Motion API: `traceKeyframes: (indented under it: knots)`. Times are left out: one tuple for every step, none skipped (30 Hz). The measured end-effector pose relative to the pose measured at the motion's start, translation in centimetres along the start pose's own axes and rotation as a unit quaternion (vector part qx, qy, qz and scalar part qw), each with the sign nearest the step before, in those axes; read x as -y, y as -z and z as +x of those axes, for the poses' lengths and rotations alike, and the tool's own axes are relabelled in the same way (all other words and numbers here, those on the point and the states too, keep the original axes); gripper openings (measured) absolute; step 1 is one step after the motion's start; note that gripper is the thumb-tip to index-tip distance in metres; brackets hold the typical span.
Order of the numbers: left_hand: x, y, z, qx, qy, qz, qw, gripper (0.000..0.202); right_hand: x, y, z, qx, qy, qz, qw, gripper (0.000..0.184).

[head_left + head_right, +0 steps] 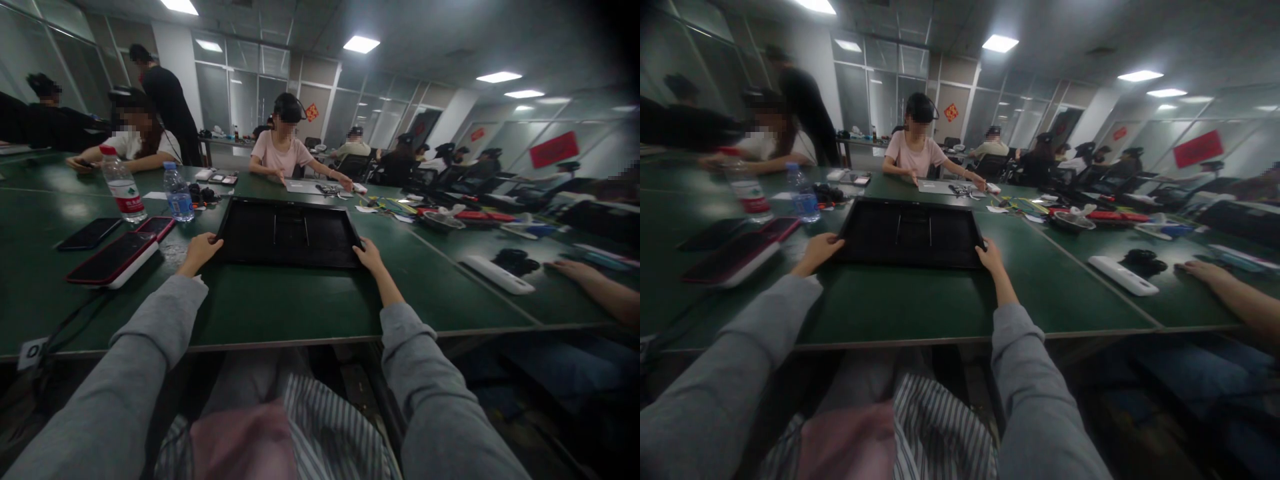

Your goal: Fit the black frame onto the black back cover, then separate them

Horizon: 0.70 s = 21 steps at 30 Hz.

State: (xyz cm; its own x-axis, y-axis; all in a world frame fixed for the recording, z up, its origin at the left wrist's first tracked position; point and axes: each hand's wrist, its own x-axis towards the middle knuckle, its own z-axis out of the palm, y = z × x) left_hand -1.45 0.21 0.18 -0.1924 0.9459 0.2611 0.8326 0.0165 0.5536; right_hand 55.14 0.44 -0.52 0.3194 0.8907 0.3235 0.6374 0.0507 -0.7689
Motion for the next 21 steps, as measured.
traceKeyframes:
  knots:
    - [0.4, 0.1, 0.2, 0.006, 0.004, -0.014, 1.000, 0.040, 0.1, 0.4, -0.1, 0.018, -0.017, 0.036, 0.999, 0.070]
    - [0.9, 0.2, 0.5, 0.011, 0.009, -0.027, 1.000, 0.040, 0.1, 0.8, -0.1, 0.040, -0.040, 0.073, 0.996, 0.078]
    - [1.3, 0.3, 0.6, 0.015, 0.014, -0.039, 0.999, 0.040, 0.2, 1.2, -0.3, 0.063, -0.067, 0.107, 0.990, 0.083]
    - [1.7, 0.4, 0.8, 0.018, 0.018, -0.048, 0.999, 0.040, 0.3, 1.5, -0.4, 0.083, -0.093, 0.136, 0.983, 0.086]
    - [2.1, 0.6, 0.9, 0.022, 0.020, -0.056, 0.998, 0.040, 0.4, 1.6, -0.5, 0.100, -0.111, 0.161, 0.976, 0.085]
    - [2.3, 0.7, 0.9, 0.026, 0.019, -0.062, 0.998, 0.041, 0.4, 1.7, -0.6, 0.113, -0.120, 0.180, 0.970, 0.083]
    - [2.5, 0.8, 1.0, 0.031, 0.017, -0.067, 0.997, 0.041, 0.5, 1.6, -0.6, 0.122, -0.120, 0.193, 0.966, 0.080]
    - [2.6, 0.8, 1.0, 0.035, 0.013, -0.071, 0.997, 0.042, 0.5, 1.4, -0.6, 0.124, -0.116, 0.201, 0.965, 0.076]
    - [2.6, 0.8, 0.9, 0.037, 0.009, -0.075, 0.996, 0.043, 0.4, 1.1, -0.4, 0.121, -0.110, 0.205, 0.965, 0.074]
    - [2.7, 0.8, 0.9, 0.035, 0.005, -0.078, 0.996, 0.043, 0.3, 0.8, -0.2, 0.112, -0.103, 0.206, 0.967, 0.074]
    - [2.7, 0.8, 0.9, 0.031, 0.001, -0.080, 0.996, 0.044, 0.1, 0.5, 0.1, 0.099, -0.095, 0.207, 0.969, 0.075]
    - [2.6, 0.7, 0.8, 0.025, -0.003, -0.081, 0.996, 0.044, -0.1, 0.3, 0.4, 0.084, -0.087, 0.207, 0.971, 0.076]
    - [2.6, 0.7, 0.8, 0.020, -0.006, -0.082, 0.996, 0.044, -0.3, 0.1, 0.7, 0.072, -0.077, 0.209, 0.972, 0.078]
    - [2.6, 0.6, 0.8, 0.017, -0.009, -0.083, 0.996, 0.043, -0.5, -0.1, 1.0, 0.063, -0.068, 0.212, 0.973, 0.079]
    - [2.6, 0.6, 0.8, 0.016, -0.010, -0.082, 0.996, 0.043, -0.7, -0.2, 1.3, 0.056, -0.062, 0.214, 0.973, 0.080]
    - [2.5, 0.6, 0.8, 0.016, -0.011, -0.080, 0.997, 0.042, -0.9, -0.3, 1.5, 0.052, -0.059, 0.215, 0.973, 0.081]
    - [2.5, 0.6, 0.8, 0.018, -0.012, -0.077, 0.997, 0.042, -1.1, -0.2, 1.6, 0.049, -0.058, 0.218, 0.973, 0.081]
    - [2.4, 0.6, 0.8, 0.020, -0.014, -0.072, 0.997, 0.041, -1.3, -0.2, 1.7, 0.047, -0.059, 0.221, 0.972, 0.081]
    - [2.4, 0.6, 0.8, 0.021, -0.016, -0.069, 0.997, 0.040, -1.4, 0.0, 1.7, 0.043, -0.061, 0.225, 0.971, 0.081]
    - [2.4, 0.6, 0.8, 0.019, -0.019, -0.067, 0.997, 0.039, -1.6, 0.1, 1.8, 0.038, -0.063, 0.230, 0.971, 0.081]
    - [2.3, 0.7, 0.7, 0.015, -0.020, -0.068, 0.997, 0.038, -1.8, 0.3, 1.8, 0.033, -0.063, 0.234, 0.970, 0.080]
